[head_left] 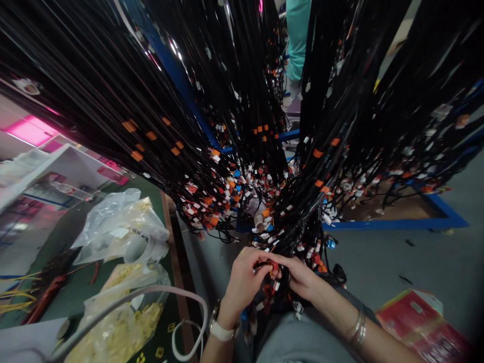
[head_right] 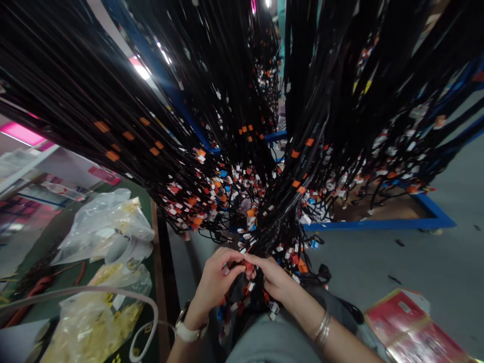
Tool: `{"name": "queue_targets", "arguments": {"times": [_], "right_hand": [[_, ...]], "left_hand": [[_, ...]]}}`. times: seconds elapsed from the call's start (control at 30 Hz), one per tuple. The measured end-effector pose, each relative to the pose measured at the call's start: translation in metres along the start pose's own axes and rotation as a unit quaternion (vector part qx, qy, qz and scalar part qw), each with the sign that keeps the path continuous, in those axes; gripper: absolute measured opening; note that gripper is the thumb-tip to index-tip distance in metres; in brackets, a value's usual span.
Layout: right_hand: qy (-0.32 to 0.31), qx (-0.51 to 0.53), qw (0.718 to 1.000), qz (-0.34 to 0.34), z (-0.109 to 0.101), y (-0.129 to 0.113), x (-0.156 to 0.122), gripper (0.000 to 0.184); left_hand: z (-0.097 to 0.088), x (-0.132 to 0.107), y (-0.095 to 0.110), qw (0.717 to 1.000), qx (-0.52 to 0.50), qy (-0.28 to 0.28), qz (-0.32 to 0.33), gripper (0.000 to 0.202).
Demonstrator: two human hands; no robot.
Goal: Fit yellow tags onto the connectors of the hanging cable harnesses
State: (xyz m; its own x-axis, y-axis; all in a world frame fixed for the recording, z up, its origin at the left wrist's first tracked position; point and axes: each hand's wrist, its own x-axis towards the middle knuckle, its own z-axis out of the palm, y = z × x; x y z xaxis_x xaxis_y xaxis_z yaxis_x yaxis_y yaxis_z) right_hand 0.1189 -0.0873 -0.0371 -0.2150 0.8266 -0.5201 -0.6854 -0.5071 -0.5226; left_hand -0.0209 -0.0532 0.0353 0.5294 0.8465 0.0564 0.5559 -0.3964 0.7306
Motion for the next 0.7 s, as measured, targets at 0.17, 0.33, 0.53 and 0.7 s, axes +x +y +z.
{"name": "queue_targets", "arguments": {"times": [0.17, 0.33, 0.53, 0.7], "right_hand": [[0.011, -0.005, 1.0, 0.019, -0.0013, -0.0017, -0.0035, 0.025], [-0.002, -0.015, 1.0, 0.022, -0.0038, -0.0027, -0.0042, 0.027], [-0.005, -0.006, 1.0, 0.018, -0.0055, -0.0019, -0.0033, 0.026], [0.001, -0.015, 1.0, 0.013, -0.0041, -0.0031, -0.0044, 0.026]], "left_hand": [[0.0037, -0.0011, -0.0064, 0.993, -0.097, 0.0, -0.064, 0.01], [0.0056, -0.0024, -0.0104, 0.988, -0.121, -0.002, -0.094, 0.012], [0.0034, -0.0004, -0.0102, 0.977, -0.187, -0.017, -0.101, 0.004], [0.0043, 0.0003, -0.0094, 0.976, -0.191, -0.007, -0.105, 0.003]]}}
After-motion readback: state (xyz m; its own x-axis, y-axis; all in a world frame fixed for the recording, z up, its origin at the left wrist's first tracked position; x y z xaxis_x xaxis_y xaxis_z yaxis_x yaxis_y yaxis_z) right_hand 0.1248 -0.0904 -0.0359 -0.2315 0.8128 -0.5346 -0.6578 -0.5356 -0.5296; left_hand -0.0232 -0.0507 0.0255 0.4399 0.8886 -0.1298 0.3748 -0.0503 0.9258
